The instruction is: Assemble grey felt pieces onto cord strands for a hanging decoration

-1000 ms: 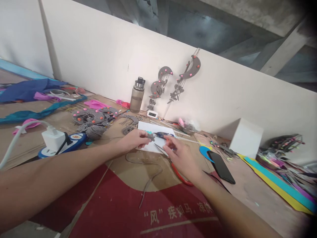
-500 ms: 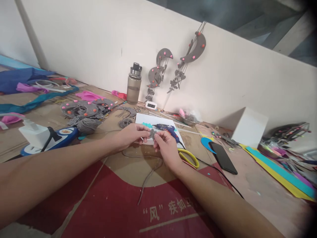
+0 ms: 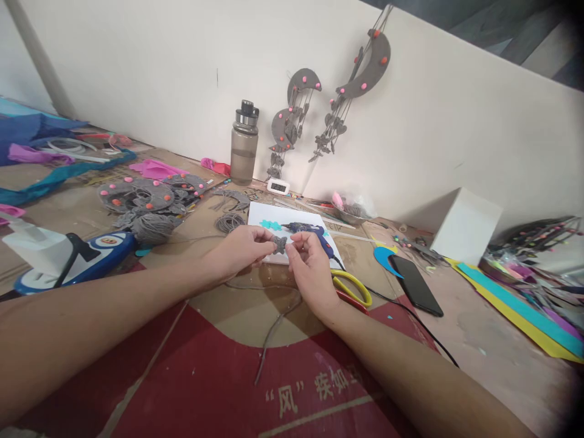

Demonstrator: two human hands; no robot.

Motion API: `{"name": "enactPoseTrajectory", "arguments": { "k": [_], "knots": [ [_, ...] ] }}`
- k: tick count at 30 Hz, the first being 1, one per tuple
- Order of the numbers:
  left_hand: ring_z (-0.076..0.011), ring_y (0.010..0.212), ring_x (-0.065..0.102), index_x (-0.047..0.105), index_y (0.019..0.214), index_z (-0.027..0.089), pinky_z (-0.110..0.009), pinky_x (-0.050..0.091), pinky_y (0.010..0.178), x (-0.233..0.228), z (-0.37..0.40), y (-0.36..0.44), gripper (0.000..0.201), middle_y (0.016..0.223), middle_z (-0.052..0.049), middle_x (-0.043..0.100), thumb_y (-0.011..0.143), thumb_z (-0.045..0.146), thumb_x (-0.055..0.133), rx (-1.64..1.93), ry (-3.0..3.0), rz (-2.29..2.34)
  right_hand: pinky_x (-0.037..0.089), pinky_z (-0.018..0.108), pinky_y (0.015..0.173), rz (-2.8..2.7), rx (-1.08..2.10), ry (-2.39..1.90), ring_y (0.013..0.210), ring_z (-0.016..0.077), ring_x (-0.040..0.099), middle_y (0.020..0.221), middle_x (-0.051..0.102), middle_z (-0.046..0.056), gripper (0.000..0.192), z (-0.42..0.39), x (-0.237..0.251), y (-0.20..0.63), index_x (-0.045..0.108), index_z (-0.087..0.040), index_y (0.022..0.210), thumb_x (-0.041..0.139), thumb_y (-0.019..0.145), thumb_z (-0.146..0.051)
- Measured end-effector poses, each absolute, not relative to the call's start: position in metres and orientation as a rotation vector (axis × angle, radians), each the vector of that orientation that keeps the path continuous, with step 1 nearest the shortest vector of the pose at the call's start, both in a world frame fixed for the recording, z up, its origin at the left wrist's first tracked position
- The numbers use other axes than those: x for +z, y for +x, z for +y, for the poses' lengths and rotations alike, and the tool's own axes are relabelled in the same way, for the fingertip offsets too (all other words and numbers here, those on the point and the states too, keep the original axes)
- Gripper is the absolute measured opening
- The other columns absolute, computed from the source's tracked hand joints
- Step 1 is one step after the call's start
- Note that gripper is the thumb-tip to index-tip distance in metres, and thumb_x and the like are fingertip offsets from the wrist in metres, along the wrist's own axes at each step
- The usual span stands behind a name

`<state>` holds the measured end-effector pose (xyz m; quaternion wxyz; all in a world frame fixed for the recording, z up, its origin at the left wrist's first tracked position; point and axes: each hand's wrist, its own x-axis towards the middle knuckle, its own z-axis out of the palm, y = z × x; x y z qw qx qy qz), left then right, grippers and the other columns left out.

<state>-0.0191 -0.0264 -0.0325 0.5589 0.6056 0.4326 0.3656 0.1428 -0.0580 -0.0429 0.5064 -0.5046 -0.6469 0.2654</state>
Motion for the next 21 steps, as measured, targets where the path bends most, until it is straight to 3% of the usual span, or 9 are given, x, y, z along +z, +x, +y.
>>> {"name": "enactPoseTrajectory", "arguments": {
  "k": [3,10,16,21],
  "knots": [
    [-0.0050,0.031,0.026,0.060,0.076,0.018,-0.020,0.014,0.035,-0.032,-0.027,-0.019,0.014,0.041,0.005,0.041,0.071,0.031,0.064,0.824,1.442,1.046,0.045,0.026,0.067,-1.642,0.525,-1.272,0.070,0.0125,0.055,0.079,0.059,0.000,0.018,-0.057,-0.041,0.144,0.052,-0.020,0.095,0.052,0.083,-0.033],
    [-0.0065,0.032,0.032,0.060,0.074,0.017,-0.019,0.021,0.033,-0.018,-0.035,-0.018,0.013,0.041,0.005,0.043,0.074,0.030,0.058,0.807,1.610,1.142,0.044,0.027,0.066,-1.719,0.457,-1.306,0.068,0.0139,0.056,0.077,0.063,0.001,0.015,-0.057,-0.038,0.145,0.056,-0.019,0.087,0.052,0.083,-0.033],
    [-0.0103,0.045,0.053,0.062,0.075,0.015,-0.018,0.037,0.039,-0.015,-0.036,-0.018,0.018,0.061,-0.003,0.063,0.075,0.032,0.058,0.813,1.646,1.084,0.040,0.025,0.061,-1.763,0.418,-1.325,0.061,0.0121,0.052,0.067,0.059,-0.001,0.018,-0.057,-0.038,0.147,0.057,-0.020,0.074,0.049,0.085,-0.032],
    [-0.0115,0.051,0.060,0.061,0.076,0.013,-0.021,0.047,0.047,-0.020,-0.031,-0.018,0.021,0.068,-0.006,0.068,0.078,0.033,0.056,0.807,1.518,0.984,0.039,0.024,0.060,-1.758,0.448,-1.328,0.060,0.0114,0.051,0.066,0.058,-0.002,0.017,-0.057,-0.038,0.147,0.056,-0.020,0.075,0.049,0.085,-0.031]
  ]
}}
